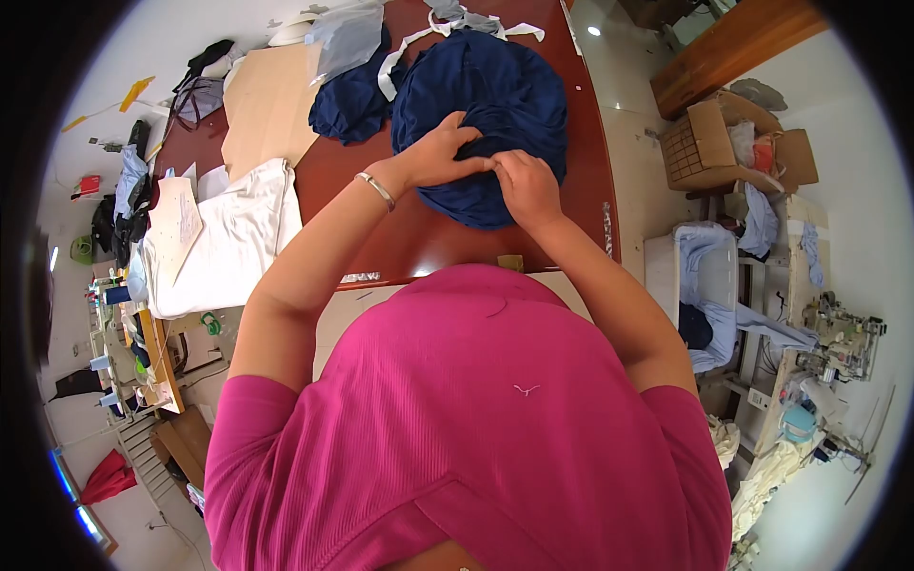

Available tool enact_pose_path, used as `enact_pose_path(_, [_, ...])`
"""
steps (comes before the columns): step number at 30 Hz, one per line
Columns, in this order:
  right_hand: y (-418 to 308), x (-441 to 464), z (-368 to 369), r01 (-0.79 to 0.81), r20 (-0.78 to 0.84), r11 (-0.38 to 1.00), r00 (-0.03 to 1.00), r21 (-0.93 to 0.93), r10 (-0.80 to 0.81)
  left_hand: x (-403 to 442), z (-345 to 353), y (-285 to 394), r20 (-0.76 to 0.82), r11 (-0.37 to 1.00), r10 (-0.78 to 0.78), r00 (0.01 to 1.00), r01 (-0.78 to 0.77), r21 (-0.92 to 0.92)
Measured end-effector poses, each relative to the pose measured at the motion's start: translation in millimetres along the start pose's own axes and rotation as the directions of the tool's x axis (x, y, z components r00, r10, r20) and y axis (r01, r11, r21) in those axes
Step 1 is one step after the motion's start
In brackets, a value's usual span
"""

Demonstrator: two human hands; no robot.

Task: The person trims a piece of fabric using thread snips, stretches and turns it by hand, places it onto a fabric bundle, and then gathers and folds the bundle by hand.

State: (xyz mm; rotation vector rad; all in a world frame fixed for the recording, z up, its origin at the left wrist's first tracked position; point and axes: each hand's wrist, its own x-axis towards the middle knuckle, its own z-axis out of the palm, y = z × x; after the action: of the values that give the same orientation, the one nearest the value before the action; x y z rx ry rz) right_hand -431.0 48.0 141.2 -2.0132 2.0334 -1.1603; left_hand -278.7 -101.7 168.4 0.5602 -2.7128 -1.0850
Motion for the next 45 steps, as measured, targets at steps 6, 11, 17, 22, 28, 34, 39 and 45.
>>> enact_pose_path(6, [2.8,2.9,0.6,-0.010,0.028,0.998,1.000,0.056,0.008,1.3,7.6,-15.8,-0.007,0.998,0.052,0.999,-0.052,0.032])
enact_pose_path(11, [7.3,1.6,-1.8,0.000,0.102,0.997,0.995,0.071,-0.007,3.8,6.2,-25.8,0.036,0.997,0.071,0.997,-0.072,0.026])
enact_pose_path(17, [8.0,7.8,-0.4,-0.066,0.125,0.994,0.991,0.084,0.056,6.5,10.2,-27.8,0.021,0.999,0.044,0.999,-0.044,0.012])
enact_pose_path(22, [9.2,13.6,-1.0,-0.176,0.169,0.975,0.974,0.136,0.152,1.7,8.1,-15.8,0.042,0.996,0.045,0.998,-0.048,0.078])
enact_pose_path(28, [2.7,8.5,-0.2,-0.139,-0.054,0.968,0.987,0.209,0.154,10.5,6.4,-23.6,0.093,0.995,-0.089,0.992,0.094,-0.042])
enact_pose_path(34, [-14.8,-38.7,14.1,-0.581,0.177,0.618,0.788,0.529,0.589,13.8,0.4,-29.2,0.141,0.984,-0.147,0.979,0.160,-0.081])
enact_pose_path(39, [-8.5,-26.4,29.8,-0.649,0.462,-0.064,0.465,0.758,0.756,16.4,2.4,-32.0,0.168,0.979,-0.168,0.971,0.184,-0.084])
enact_pose_path(45, [4.0,-24.0,30.9,-0.604,0.565,-0.223,0.465,0.766,0.682,13.2,-2.7,-25.3,0.202,0.984,-0.157,0.967,0.171,-0.054])
